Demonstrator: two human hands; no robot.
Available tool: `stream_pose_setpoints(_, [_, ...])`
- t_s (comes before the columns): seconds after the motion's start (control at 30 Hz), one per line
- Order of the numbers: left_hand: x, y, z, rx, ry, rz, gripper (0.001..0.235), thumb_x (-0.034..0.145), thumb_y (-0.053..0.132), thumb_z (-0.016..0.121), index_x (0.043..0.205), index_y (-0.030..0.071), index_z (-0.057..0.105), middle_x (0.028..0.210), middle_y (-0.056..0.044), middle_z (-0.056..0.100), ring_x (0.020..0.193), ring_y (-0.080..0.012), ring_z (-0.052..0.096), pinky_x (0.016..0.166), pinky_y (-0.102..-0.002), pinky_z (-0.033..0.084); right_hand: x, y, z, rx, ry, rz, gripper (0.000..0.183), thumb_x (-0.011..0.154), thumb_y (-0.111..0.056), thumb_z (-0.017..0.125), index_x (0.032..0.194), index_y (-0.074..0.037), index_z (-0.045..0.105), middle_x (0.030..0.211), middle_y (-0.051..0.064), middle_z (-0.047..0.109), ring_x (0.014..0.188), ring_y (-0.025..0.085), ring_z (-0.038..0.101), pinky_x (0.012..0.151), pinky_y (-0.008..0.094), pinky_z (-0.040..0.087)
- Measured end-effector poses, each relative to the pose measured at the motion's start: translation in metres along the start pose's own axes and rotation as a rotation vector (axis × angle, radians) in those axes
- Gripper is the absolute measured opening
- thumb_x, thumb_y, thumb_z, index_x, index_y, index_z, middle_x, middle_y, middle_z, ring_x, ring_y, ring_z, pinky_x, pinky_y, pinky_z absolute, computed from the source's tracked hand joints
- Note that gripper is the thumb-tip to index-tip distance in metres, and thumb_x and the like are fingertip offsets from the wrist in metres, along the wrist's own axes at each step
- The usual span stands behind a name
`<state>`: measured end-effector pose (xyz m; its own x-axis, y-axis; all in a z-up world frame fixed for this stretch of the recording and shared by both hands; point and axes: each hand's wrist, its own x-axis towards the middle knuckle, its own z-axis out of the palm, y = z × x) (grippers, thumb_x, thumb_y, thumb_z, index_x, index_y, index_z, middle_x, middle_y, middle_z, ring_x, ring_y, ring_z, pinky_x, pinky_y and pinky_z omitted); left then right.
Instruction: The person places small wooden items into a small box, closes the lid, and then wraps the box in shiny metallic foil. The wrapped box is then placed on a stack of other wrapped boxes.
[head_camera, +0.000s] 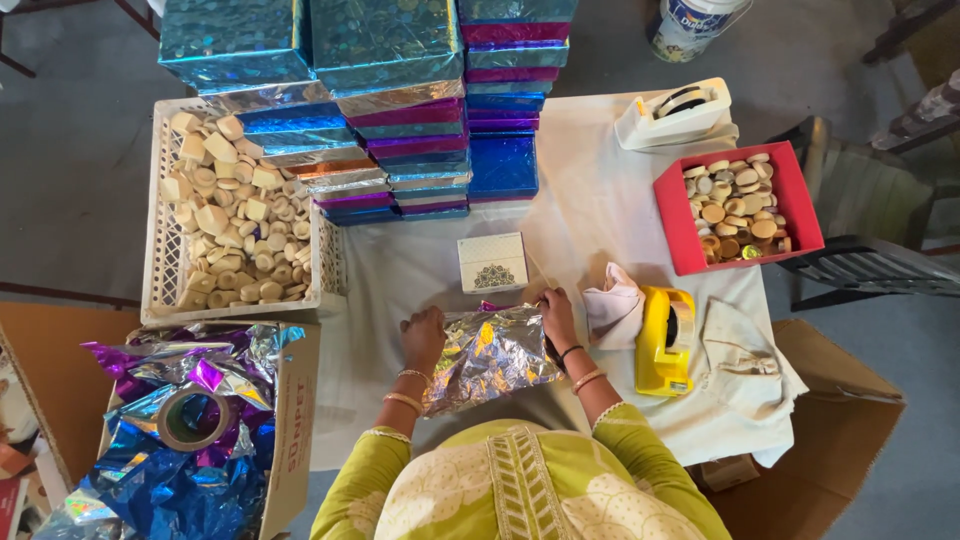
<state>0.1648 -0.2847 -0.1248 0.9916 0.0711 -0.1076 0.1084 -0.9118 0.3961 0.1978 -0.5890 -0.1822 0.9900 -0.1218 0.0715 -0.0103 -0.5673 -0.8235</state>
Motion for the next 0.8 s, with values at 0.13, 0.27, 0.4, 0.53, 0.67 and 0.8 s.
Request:
stream_pose_setpoints(0.13, [-0.006, 0.02, -0.024, 0.26, 0.055, 0.172, 0.02, 0.085, 0.011, 0.062, 0.105, 0.016, 0.064, 0.107, -0.006, 0.068, 0.112, -0.0293, 0.059, 0.097, -0.056, 0.042, 0.004, 0.006, -0.001, 0.017, -0.05, 0.005, 0.01, 0.087, -0.003, 0.061, 0.09, -0.004, 0.07, 0.091, 0.017, 0.063, 0.089, 0.037, 0.064, 0.081, 0.044, 0.052])
stream_pose_setpoints(0.27, [-0.014, 0.047, -0.032, 0.321, 0.151, 0.393, 0.04, 0.086, 0.009, 0.062, 0.126, 0.011, 0.062, 0.131, -0.013, 0.056, 0.125, -0.0343, 0.049, 0.105, -0.063, 0.035, 0.005, -0.049, -0.024, 0.017, -0.165, 0.043, 0.022, 0.081, -0.015, 0.073, 0.099, -0.003, 0.071, 0.095, 0.017, 0.063, 0.092, 0.037, 0.065, 0.085, 0.042, 0.052])
stream_pose_setpoints(0.4, [-0.019, 0.06, -0.027, 0.108, -0.183, 0.704, 0.055, 0.079, 0.013, 0.067, 0.133, 0.007, 0.056, 0.138, -0.017, 0.052, 0.133, -0.0384, 0.046, 0.111, -0.052, 0.042, 0.003, -0.047, -0.014, -0.035, -0.213, 0.066, 0.032, 0.081, -0.029, 0.079, 0.103, -0.007, 0.075, 0.095, 0.012, 0.066, 0.094, 0.034, 0.068, 0.087, 0.04, 0.054])
stream_pose_setpoints(0.53, [-0.022, 0.06, -0.024, 0.195, -0.11, 0.671, 0.06, 0.083, 0.006, 0.065, 0.141, 0.013, 0.055, 0.144, -0.016, 0.049, 0.132, -0.0384, 0.046, 0.106, -0.047, 0.046, -0.001, -0.056, -0.012, -0.192, -0.138, -0.025, 0.028, 0.082, -0.033, 0.08, 0.098, -0.009, 0.078, 0.091, 0.011, 0.067, 0.09, 0.034, 0.066, 0.083, 0.043, 0.054])
stream_pose_setpoints(0.67, [-0.022, 0.061, -0.032, 0.121, -0.119, 0.57, 0.057, 0.084, 0.012, 0.066, 0.14, 0.014, 0.052, 0.148, -0.012, 0.045, 0.135, -0.0403, 0.043, 0.107, -0.051, 0.042, -0.004, -0.067, -0.015, -0.317, -0.02, -0.149, 0.022, 0.077, -0.028, 0.082, 0.086, -0.008, 0.077, 0.083, 0.01, 0.068, 0.082, 0.034, 0.064, 0.075, 0.045, 0.052])
stream_pose_setpoints(0.8, [-0.018, 0.045, -0.002, 0.121, -0.088, 0.562, 0.058, 0.087, 0.016, 0.065, 0.141, 0.007, 0.049, 0.15, -0.013, 0.044, 0.132, -0.0432, 0.041, 0.105, -0.053, 0.04, -0.005, -0.072, -0.016, -0.302, -0.03, -0.114, 0.02, 0.082, -0.027, 0.079, 0.085, -0.007, 0.075, 0.082, 0.01, 0.07, 0.081, 0.033, 0.066, 0.076, 0.045, 0.052])
